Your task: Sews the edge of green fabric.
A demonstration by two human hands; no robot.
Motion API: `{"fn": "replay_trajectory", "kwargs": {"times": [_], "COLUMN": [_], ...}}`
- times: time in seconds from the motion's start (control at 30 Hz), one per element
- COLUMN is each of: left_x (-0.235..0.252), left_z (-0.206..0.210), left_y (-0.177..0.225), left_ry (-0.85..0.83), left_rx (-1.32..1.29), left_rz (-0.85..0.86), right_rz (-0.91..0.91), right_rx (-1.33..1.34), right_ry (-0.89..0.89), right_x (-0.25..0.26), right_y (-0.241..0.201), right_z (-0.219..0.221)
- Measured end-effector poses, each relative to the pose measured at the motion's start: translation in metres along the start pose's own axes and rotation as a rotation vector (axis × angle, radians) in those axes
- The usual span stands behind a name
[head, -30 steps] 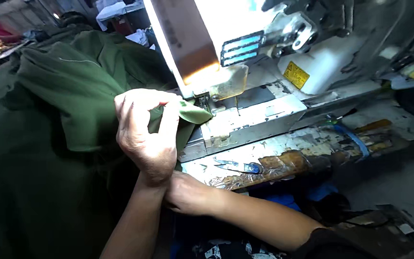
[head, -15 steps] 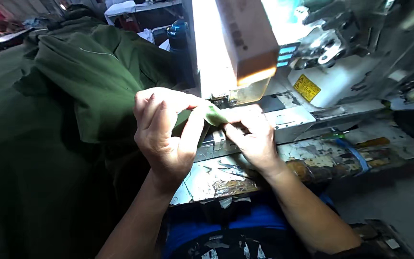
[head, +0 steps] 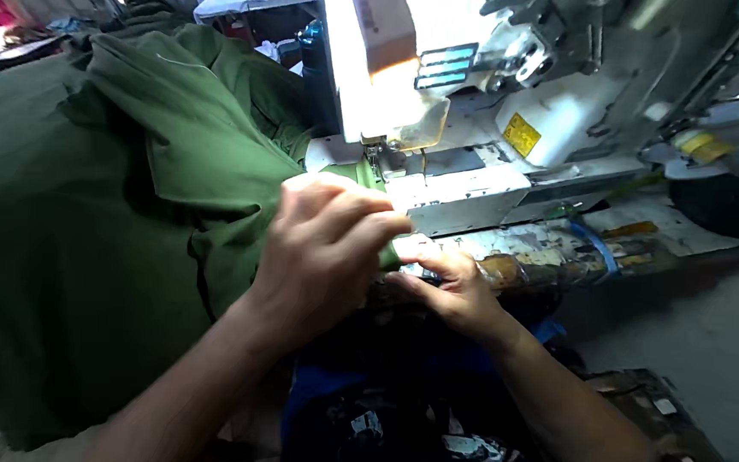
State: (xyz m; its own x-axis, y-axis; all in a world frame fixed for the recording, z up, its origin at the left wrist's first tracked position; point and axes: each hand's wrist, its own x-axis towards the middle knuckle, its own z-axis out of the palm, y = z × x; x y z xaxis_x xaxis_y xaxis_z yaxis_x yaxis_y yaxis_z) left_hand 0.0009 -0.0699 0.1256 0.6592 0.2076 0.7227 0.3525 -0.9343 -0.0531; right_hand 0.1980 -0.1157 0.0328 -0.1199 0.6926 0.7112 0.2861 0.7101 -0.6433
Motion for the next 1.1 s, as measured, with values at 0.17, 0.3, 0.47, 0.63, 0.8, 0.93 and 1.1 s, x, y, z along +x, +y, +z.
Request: {"fn": "replay_trajectory", "kwargs": {"times": [0.17,0.3,0.47,0.63,0.8,0.93,1.1], "left_x": [0.029,0.026,0.032,0.042,0.046,0.045,0.037], "left_z": [0.003,0.007,0.006,-0.002,-0.006,-0.004,0.006], "left_y": [-0.019,-0.043,-0.063,-0.071,-0.077,-0.082,-0.087], "left_ry": [-0.715,-0.777,-0.734,-0.682,-0.655,-0.609,-0.492], "left_rx": [0.197,0.185,0.113,0.138,0.137,0.148,0.104], "left_rz": [0.15,0.161,0.195,0.17,0.199,0.214,0.189], "right_rz": [0.137,0.147,0.105,0.097,0.114,0.105,0.15], "right_rx": [0.065,0.063,0.063,0.053,0.032,0.02,0.065], "right_ry": [0.0,0.096,0.084,0.073,0.073,0.083,0.088], "right_x": [-0.005,-0.012,-0.003,0.009,0.013,0.014,0.012], "right_y": [0.028,0.035,0.053,0.062,0.061,0.061,0.061], "right_z": [0.016,0.028,0.026,0.024,0.022,0.023,0.022]}}
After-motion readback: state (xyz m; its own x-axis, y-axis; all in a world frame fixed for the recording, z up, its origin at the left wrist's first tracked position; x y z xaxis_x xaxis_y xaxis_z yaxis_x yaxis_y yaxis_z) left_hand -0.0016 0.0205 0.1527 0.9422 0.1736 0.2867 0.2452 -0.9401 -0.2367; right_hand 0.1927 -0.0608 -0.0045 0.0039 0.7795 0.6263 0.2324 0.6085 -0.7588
